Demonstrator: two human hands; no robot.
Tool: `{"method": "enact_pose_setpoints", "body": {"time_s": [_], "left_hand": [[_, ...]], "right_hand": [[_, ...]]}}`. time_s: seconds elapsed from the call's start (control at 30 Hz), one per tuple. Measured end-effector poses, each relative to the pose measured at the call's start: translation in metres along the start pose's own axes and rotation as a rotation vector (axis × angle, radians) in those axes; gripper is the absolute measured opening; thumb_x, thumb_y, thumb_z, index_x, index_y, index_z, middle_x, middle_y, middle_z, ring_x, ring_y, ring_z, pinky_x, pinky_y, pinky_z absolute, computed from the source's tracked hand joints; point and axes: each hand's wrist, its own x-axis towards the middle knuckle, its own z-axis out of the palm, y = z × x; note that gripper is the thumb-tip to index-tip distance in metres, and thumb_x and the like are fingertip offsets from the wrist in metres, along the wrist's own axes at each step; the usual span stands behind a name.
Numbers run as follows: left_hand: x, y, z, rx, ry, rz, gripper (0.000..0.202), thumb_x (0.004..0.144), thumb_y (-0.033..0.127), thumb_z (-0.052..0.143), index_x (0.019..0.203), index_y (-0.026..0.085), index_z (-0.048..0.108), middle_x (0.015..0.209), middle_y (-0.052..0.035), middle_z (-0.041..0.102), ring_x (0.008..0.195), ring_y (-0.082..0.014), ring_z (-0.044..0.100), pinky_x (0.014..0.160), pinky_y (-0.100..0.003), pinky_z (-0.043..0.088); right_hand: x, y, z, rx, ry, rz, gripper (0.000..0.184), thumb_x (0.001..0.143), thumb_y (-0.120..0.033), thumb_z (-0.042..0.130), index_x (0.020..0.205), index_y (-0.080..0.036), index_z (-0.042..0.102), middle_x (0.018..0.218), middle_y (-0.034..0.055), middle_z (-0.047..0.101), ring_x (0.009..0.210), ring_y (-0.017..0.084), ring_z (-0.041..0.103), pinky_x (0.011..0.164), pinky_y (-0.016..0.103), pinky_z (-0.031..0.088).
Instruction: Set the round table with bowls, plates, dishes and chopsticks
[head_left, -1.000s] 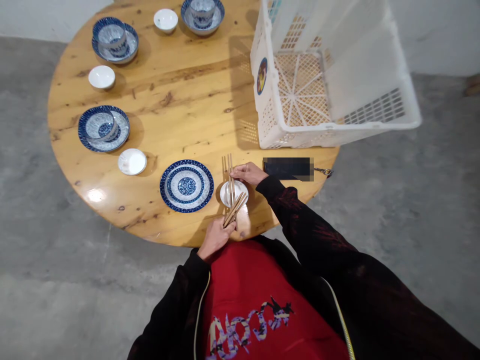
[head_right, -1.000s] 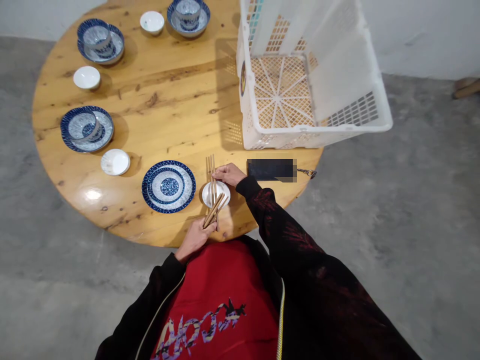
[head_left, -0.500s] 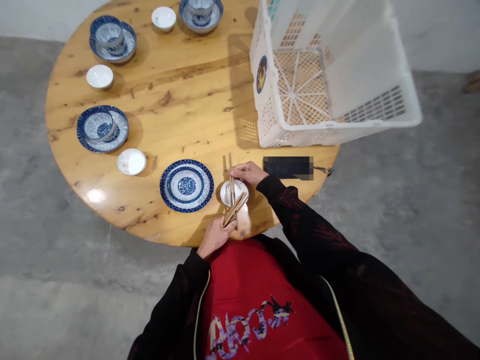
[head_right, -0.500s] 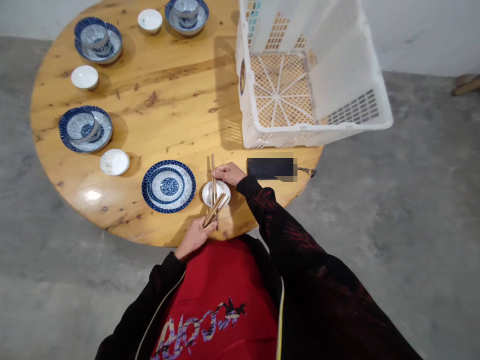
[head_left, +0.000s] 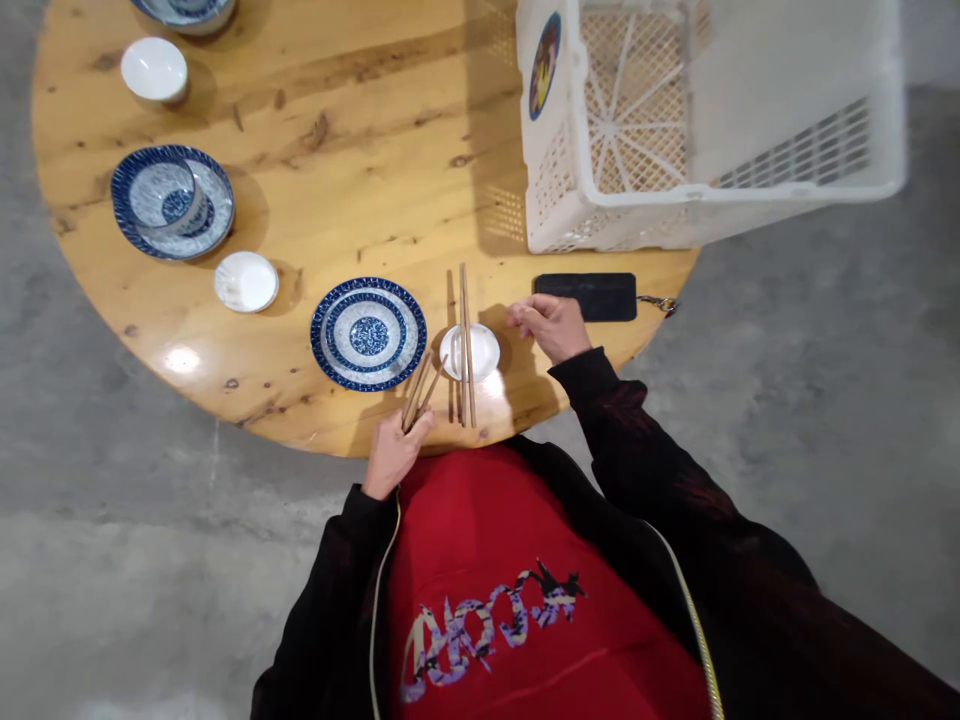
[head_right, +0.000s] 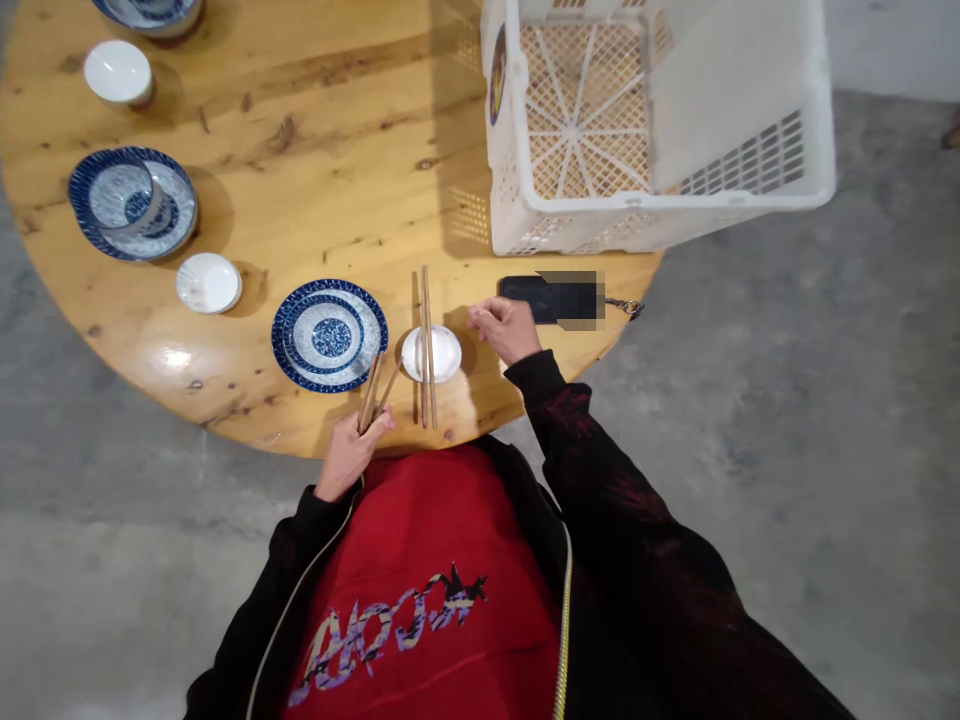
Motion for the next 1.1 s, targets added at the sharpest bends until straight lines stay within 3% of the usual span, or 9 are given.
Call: {"method": "enact_pose_setpoints", "body": {"time_s": [0.13,0.3,0.4,0.57,0.77,0.93,1.1], "left_hand": [[-0.005,-0.006,-0.007,-0.045,0.06,-0.004,0.028,0.088,0.04,0.059,0.085,0.016,0.073,0.096,-0.0058,0.075,0.094,-0.0208,0.068,0.086,-0.029,0.048],[-0.005,-0.008,-0.01,-0.075,0.101,0.001,0.029,0.087,0.042,0.061,0.082,0.016,0.072,0.095,-0.0064,0.075,0.091,-0.0202,0.069,0.084,-0.028,0.048],[-0.005,-0.009,-0.012,-0.059,0.086,0.011,0.028,0.087,0.041,0.06,0.08,0.016,0.071,0.094,-0.006,0.075,0.091,-0.0196,0.068,0.083,-0.027,0.048],[-0.005,-0.006,-0.013,0.011,0.045,0.026,0.028,0.088,0.04,0.058,0.082,0.016,0.07,0.093,-0.0045,0.074,0.091,-0.0188,0.068,0.083,-0.026,0.048],[-0.007,-0.002,-0.014,0.048,0.049,0.046,0.026,0.088,0.039,0.058,0.084,0.016,0.07,0.093,-0.0049,0.075,0.09,-0.0199,0.068,0.081,-0.027,0.048],[-0.009,-0.007,-0.019,0.028,0.067,0.068,0.025,0.088,0.037,0.057,0.08,0.017,0.07,0.092,-0.004,0.074,0.09,-0.0198,0.068,0.084,-0.028,0.047],[-0.01,-0.012,-0.022,0.009,0.064,0.036,0.026,0.086,0.038,0.056,0.079,0.017,0.068,0.092,-0.0051,0.073,0.09,-0.0206,0.067,0.083,-0.029,0.046]], "right_hand": [[-0.048,0.003,0.003,-0.016,0.056,0.041,0.029,0.081,-0.045,0.065,0.066,-0.021,0.06,0.064,0.0029,0.063,0.052,0.014,0.049,0.052,0.029,0.041],[-0.101,0.014,0.02,-0.065,-0.072,0.137,0.038,0.084,-0.055,0.061,0.067,-0.021,0.057,0.061,0.002,0.062,0.05,0.014,0.051,0.052,0.029,0.04],[-0.115,0.015,0.025,-0.219,-0.09,0.075,0.037,0.088,-0.054,0.057,0.07,-0.021,0.06,0.062,0.0026,0.063,0.055,0.017,0.055,0.057,0.029,0.04],[-0.099,-0.001,0.031,-0.544,0.062,-0.067,0.032,0.092,-0.046,0.052,0.082,-0.02,0.067,0.079,0.0073,0.071,0.068,0.02,0.062,0.066,0.031,0.041],[-0.073,-0.026,0.058,-0.866,0.004,-0.045,0.032,0.093,-0.043,0.057,0.1,-0.015,0.069,0.1,0.0127,0.072,0.088,0.026,0.067,0.073,0.032,0.043],[-0.067,-0.035,0.075,-0.962,-0.07,0.032,0.038,0.095,-0.046,0.057,0.108,-0.011,0.067,0.109,0.0167,0.07,0.094,0.029,0.068,0.079,0.036,0.046],[-0.062,-0.028,0.079,-0.923,-0.084,0.039,0.031,0.095,-0.039,0.058,0.107,-0.011,0.066,0.109,0.0166,0.07,0.097,0.028,0.067,0.083,0.036,0.046]]}}
